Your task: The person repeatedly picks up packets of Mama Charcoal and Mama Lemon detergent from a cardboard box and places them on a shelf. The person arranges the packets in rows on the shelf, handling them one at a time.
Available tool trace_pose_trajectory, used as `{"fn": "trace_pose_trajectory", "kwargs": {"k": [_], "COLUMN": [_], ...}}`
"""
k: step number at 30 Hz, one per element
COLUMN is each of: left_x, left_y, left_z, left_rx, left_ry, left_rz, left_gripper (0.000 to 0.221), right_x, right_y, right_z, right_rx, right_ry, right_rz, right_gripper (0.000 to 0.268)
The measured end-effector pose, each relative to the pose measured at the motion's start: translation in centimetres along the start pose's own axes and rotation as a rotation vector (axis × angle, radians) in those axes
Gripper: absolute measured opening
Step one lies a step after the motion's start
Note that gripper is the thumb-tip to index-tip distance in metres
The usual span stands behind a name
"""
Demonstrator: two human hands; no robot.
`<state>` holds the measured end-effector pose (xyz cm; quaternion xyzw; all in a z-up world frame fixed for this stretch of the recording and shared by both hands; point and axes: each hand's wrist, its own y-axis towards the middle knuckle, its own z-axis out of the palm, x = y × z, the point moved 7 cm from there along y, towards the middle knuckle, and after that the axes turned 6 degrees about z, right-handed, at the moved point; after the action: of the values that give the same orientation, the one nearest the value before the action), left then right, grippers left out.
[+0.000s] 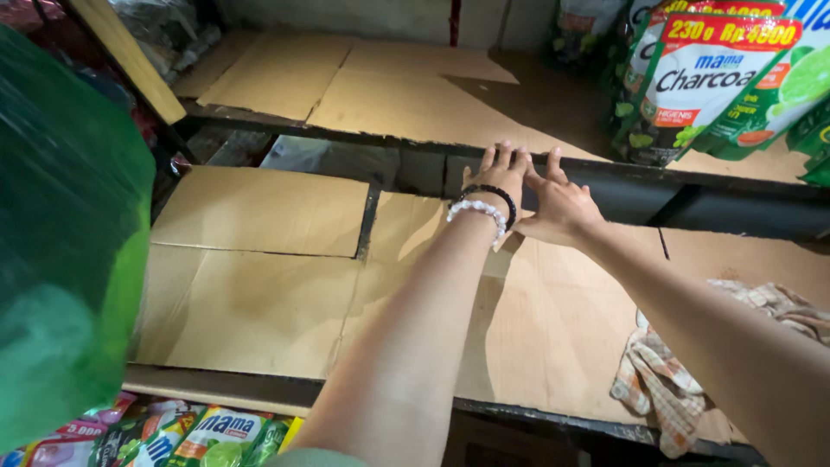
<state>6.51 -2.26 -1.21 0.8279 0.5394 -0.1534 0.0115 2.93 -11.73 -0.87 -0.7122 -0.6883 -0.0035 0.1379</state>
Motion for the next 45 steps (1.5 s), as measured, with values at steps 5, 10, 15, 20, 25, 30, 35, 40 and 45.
{"fn": "trace_pose_trajectory", "kwargs": {"k": [5,10,15,20,25,30,35,40,45], "left_x": [-0.2,0.0,0.9,3.1,4.8,5.7,5.2,5.3,5.3], "left_y": [-1.3,-2.0,-3.9,-7.8,-10.6,-12.9,-14.3,-14.7,-14.4], "left_z": [-1.0,-0.7,1.3,3.7,4.6,5.8,6.5,7.6,8.4], "left_rx": [-0.041,-0.019,0.016,0.073,0.032,0.104,0.044,0.019,-0.042], "left_ry": [-0.027,-0.048,-0.124,-0.155,-0.265,-0.320,-0.315,-0.257,-0.218], "left_rz": [0.022,0.023,-0.030,-0.036,-0.052,-0.169,-0.130,-0.144,-0.090], "left_gripper": [0.113,0.107,0.078,0.056,0.038,0.030,0.029,0.035,0.044], "right_x": [-0.1,-0.5,1.0,2.9,5.2,6.5,6.6,6.9,6.7], "right_y": [0.5,0.7,-1.3,-4.3,-6.6,-8.1,-9.9,-10.5,-10.4], "right_z": [0.3,1.4,4.2,7.3,8.5,9.2,10.2,10.5,11.2], "right_rx": [-0.079,-0.080,-0.104,0.005,0.007,0.026,0.159,0.143,0.133], "right_ry": [0.023,0.042,0.189,0.264,0.246,0.144,0.077,0.127,0.099], "right_rz": [-0.088,-0.091,-0.220,-0.144,-0.159,-0.121,-0.028,-0.101,-0.155], "right_gripper": [0.123,0.124,0.107,0.068,0.056,0.061,0.044,0.050,0.067]}}
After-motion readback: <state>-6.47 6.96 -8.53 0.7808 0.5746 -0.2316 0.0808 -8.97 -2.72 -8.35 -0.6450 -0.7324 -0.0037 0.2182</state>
